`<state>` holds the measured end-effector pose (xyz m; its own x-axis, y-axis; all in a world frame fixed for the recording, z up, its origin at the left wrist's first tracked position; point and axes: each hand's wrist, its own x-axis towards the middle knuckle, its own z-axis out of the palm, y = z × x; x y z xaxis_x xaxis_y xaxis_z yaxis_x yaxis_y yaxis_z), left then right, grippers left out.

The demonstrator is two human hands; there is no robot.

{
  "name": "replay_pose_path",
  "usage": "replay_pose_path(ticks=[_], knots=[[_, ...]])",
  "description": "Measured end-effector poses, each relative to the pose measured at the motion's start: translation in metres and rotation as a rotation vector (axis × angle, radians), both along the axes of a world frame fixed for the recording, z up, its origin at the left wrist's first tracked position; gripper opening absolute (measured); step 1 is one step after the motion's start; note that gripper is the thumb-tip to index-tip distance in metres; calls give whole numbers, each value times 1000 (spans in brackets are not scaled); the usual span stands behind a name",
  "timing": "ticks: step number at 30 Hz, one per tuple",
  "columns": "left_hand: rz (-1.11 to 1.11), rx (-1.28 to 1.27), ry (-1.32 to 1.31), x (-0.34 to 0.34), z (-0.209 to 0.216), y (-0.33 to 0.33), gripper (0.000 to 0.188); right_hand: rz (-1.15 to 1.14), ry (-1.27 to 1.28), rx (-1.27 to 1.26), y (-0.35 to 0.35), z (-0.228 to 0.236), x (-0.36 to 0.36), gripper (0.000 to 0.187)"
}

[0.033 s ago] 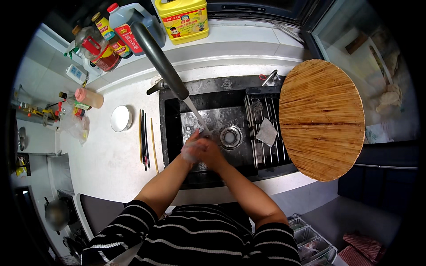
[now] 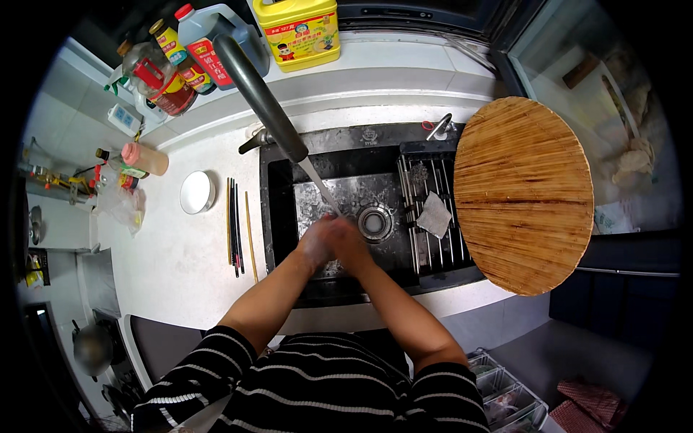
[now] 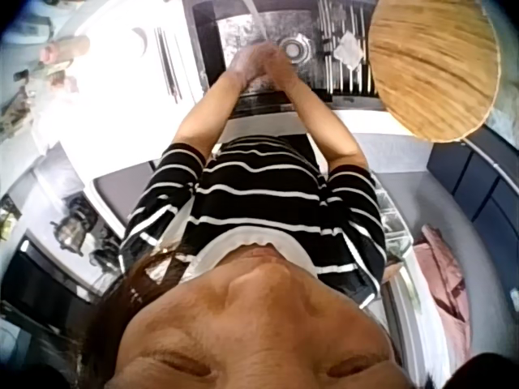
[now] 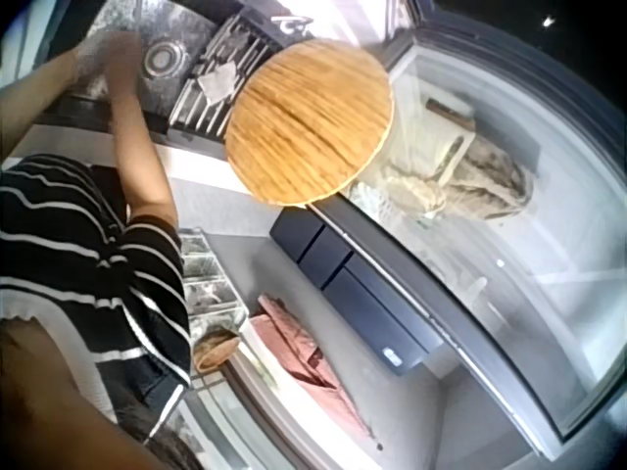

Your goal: The person washes a cloth and several chopsticks in a sink using soap and water. They apply liquid soap to the cloth, scrub it with their hands under a faucet, and rinse the chopsticks before placing them on a drying rack.

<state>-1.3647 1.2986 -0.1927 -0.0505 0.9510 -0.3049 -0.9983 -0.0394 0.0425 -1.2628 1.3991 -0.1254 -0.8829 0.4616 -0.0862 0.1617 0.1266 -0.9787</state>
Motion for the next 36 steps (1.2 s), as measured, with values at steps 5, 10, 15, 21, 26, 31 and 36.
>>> replay_pose_path(ticks=[5, 10, 15, 21, 26, 31, 36], knots=[[315, -391, -200, 18, 40, 29, 40, -379, 234, 101, -5, 5, -15, 13], [299, -270, -128, 27, 52, 31, 40, -224, -117, 742, -13, 15, -18, 19], [211, -503, -54, 21, 33, 29, 38, -551, 102, 371, -3, -57, -15, 17], [202, -570, -24, 25, 26, 32, 35, -550, -155, 187, 1, -41, -16, 17], [47, -122, -121, 2, 10, 9, 25, -495, 250, 677, -50, 5, -33, 15], [89, -429, 70, 11, 22, 22, 20, -455, -221, -630, 23, -70, -24, 27], [-33, -782, 549, -3, 75, 22, 53, -281, -27, -1259, 23, -8, -24, 27]])
